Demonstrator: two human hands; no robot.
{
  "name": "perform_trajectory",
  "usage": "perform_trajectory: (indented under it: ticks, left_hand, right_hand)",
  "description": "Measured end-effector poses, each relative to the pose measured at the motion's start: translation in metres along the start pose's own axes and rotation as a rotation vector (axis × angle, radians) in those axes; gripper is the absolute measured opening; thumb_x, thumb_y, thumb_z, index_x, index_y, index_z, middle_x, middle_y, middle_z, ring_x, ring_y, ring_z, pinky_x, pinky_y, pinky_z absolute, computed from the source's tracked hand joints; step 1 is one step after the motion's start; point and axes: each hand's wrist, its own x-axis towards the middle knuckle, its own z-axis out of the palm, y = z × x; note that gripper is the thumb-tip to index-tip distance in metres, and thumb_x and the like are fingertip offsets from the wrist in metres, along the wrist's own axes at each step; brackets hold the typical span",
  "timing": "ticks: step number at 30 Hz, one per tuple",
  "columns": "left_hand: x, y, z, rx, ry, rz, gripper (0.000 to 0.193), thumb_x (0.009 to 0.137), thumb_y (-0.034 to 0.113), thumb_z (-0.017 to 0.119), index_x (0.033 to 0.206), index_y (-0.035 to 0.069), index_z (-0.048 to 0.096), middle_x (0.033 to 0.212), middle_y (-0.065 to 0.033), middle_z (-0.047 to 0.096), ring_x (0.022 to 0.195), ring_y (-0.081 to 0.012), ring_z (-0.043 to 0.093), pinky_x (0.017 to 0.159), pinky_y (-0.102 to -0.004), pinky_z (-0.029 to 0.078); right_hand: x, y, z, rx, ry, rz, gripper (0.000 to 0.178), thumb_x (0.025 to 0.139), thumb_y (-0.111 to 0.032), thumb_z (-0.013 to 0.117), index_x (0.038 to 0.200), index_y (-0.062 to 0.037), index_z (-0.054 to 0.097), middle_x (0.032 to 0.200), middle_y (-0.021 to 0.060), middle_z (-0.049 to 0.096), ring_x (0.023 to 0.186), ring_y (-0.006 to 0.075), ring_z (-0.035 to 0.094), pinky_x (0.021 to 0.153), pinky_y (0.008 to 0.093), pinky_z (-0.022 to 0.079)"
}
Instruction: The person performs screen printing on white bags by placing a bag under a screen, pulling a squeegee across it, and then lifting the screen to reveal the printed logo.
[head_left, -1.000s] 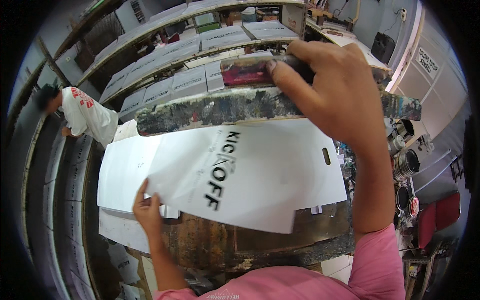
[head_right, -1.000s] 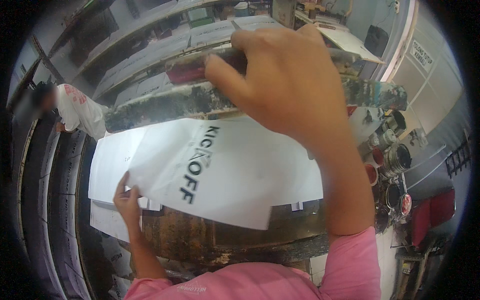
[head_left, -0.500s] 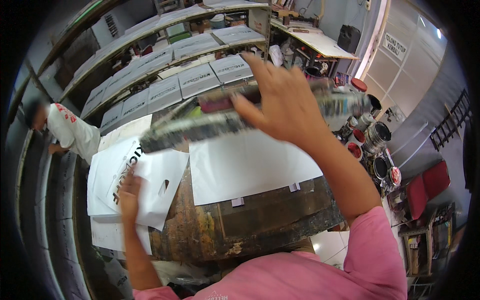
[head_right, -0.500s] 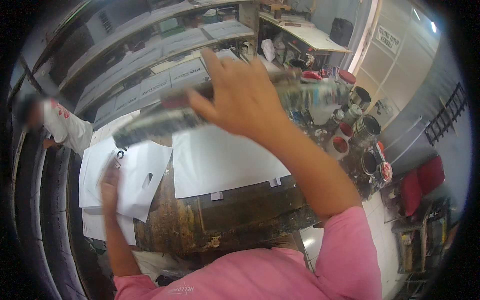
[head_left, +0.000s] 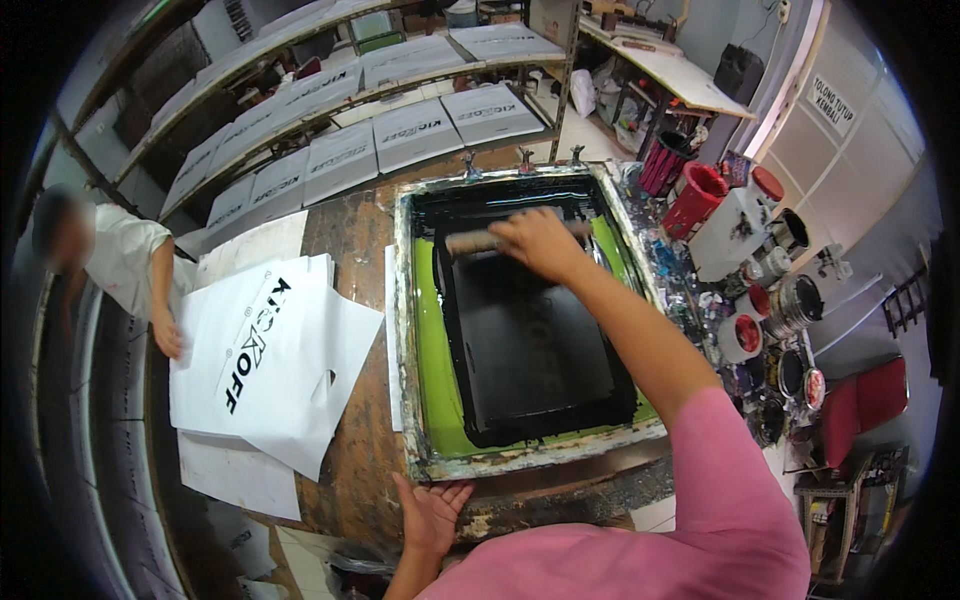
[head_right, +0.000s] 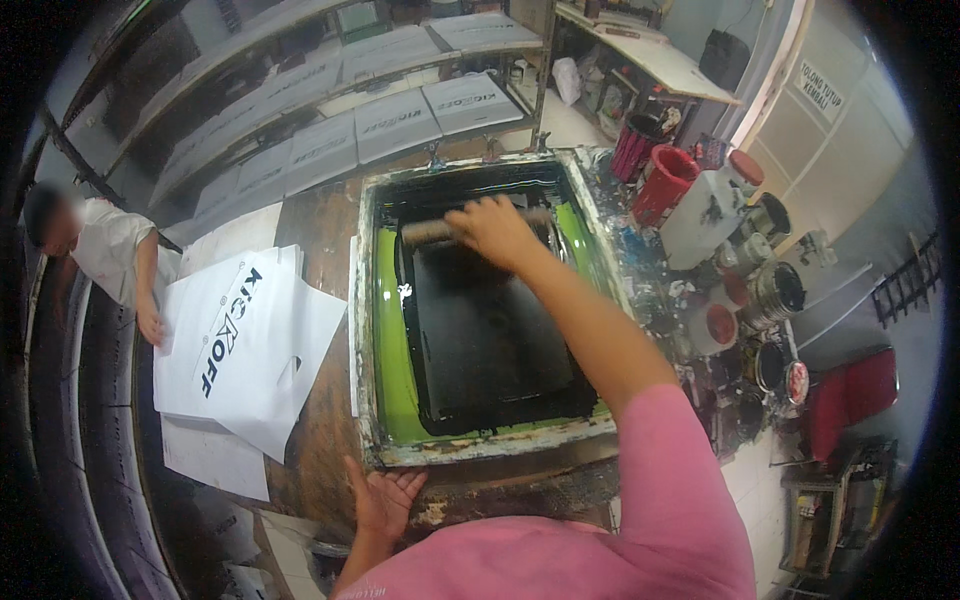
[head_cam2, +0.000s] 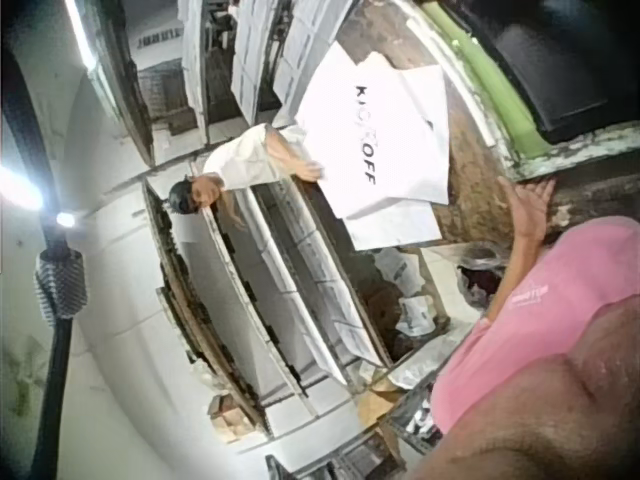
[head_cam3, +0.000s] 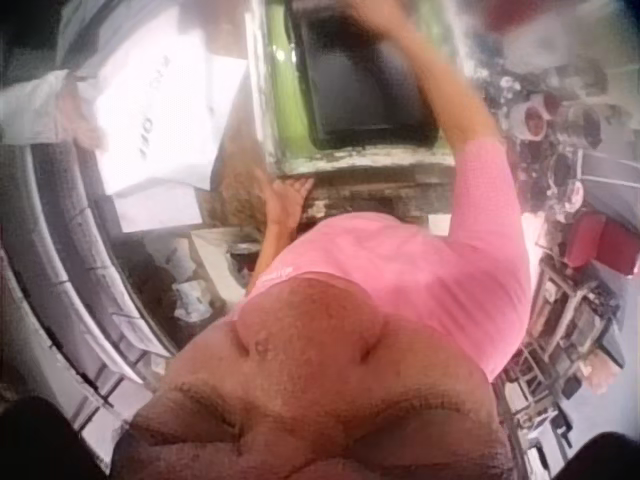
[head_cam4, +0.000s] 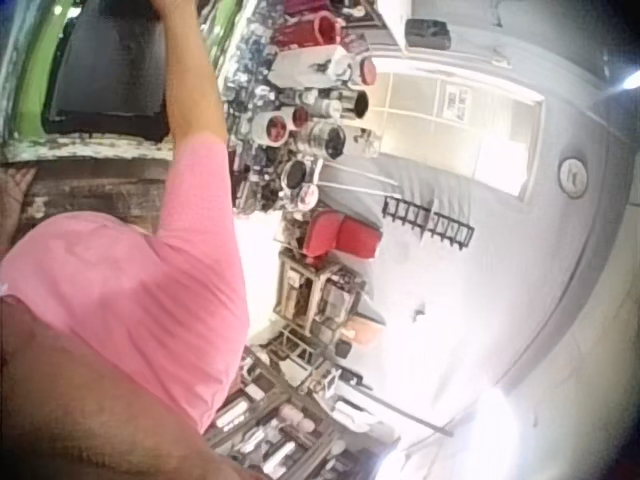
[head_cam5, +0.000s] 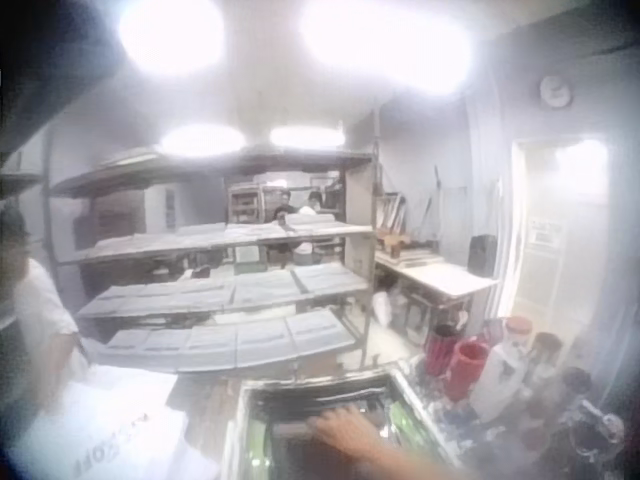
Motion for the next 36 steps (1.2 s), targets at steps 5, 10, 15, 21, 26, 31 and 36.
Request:
perform_trajectory:
  ticks: [5, 10, 15, 21, 26, 31, 36]
  left_hand:
    - [0.004, 0.002, -0.005, 0.094, 0.024, 0.028, 0.118, 0.091, 0.089, 0.042, 0.159, -0.005, 0.019, 0.153, -0.0321, 0.040, 0.139, -0.0451, 0.050, 0.114, -0.0591, 0.045]
    - [0.000, 0.004, 0.007, 0.084, 0.097, 0.001, 0.120, 0.089, 0.091, 0.041, 0.157, -0.006, 0.024, 0.147, -0.0323, 0.048, 0.134, -0.0451, 0.054, 0.112, -0.0585, 0.047]
    - [0.003, 0.004, 0.002, 0.087, 0.006, 0.020, 0.115, 0.091, 0.089, 0.042, 0.157, -0.005, 0.027, 0.147, -0.0309, 0.048, 0.134, -0.0445, 0.055, 0.112, -0.0574, 0.048]
    - [0.005, -0.001, -0.006, 0.001, -0.030, 0.057, 0.103, 0.096, 0.083, 0.042, 0.153, -0.003, 0.035, 0.144, -0.0294, 0.051, 0.129, -0.0425, 0.058, 0.112, -0.0575, 0.048]
    - [0.009, -0.008, -0.013, -0.002, -0.119, 0.117, 0.097, 0.099, 0.080, 0.039, 0.152, -0.002, 0.036, 0.138, -0.0255, 0.056, 0.125, -0.0386, 0.062, 0.111, -0.0546, 0.050]
    - [0.009, -0.010, -0.010, 0.005, -0.127, 0.154, 0.095, 0.100, 0.079, 0.039, 0.150, -0.002, 0.038, 0.133, -0.0254, 0.060, 0.125, -0.0381, 0.063, 0.112, -0.0527, 0.050]
    - [-0.010, 0.006, -0.003, 0.056, -0.168, 0.266, 0.093, 0.100, 0.078, 0.040, 0.144, -0.004, 0.043, 0.130, -0.0245, 0.062, 0.125, -0.0418, 0.062, 0.113, -0.0520, 0.049]
  right_hand:
    - [0.071, 0.035, 0.061, 0.007, 0.000, 0.108, 0.032, 0.096, -0.044, 0.068, 0.115, -0.0188, 0.067, 0.100, 0.0082, 0.068, 0.101, 0.0315, 0.066, 0.083, 0.0498, 0.053]
    - [0.041, 0.000, 0.057, -0.013, 0.037, 0.148, 0.038, 0.092, -0.050, 0.070, 0.107, -0.0152, 0.070, 0.098, 0.0104, 0.067, 0.100, 0.0315, 0.066, 0.075, 0.0484, 0.057]
    - [-0.038, -0.060, 0.018, 0.057, 0.033, 0.142, 0.036, 0.087, -0.042, 0.077, 0.108, -0.0138, 0.069, 0.099, 0.0089, 0.064, 0.097, 0.0310, 0.064, 0.076, 0.0454, 0.056]
    - [-0.138, -0.145, -0.047, 0.124, -0.053, 0.147, 0.043, 0.082, -0.035, 0.082, 0.114, -0.0110, 0.069, 0.098, 0.0078, 0.063, 0.094, 0.0302, 0.064, 0.075, 0.0432, 0.055]
    - [-0.194, -0.196, -0.099, 0.198, -0.208, 0.169, 0.038, 0.084, -0.037, 0.080, 0.107, -0.0097, 0.066, 0.094, 0.0086, 0.065, 0.090, 0.0310, 0.066, 0.071, 0.0445, 0.058]
    - [-0.185, -0.192, -0.117, 0.153, -0.238, 0.172, 0.037, 0.091, -0.043, 0.074, 0.098, -0.0080, 0.062, 0.097, 0.0112, 0.064, 0.089, 0.0306, 0.067, 0.067, 0.0447, 0.057]
    - [-0.195, -0.214, -0.147, 0.048, -0.056, 0.109, 0.037, 0.091, -0.040, 0.074, 0.107, -0.0080, 0.064, 0.103, 0.0124, 0.062, 0.100, 0.0321, 0.061, 0.098, 0.0504, 0.050]
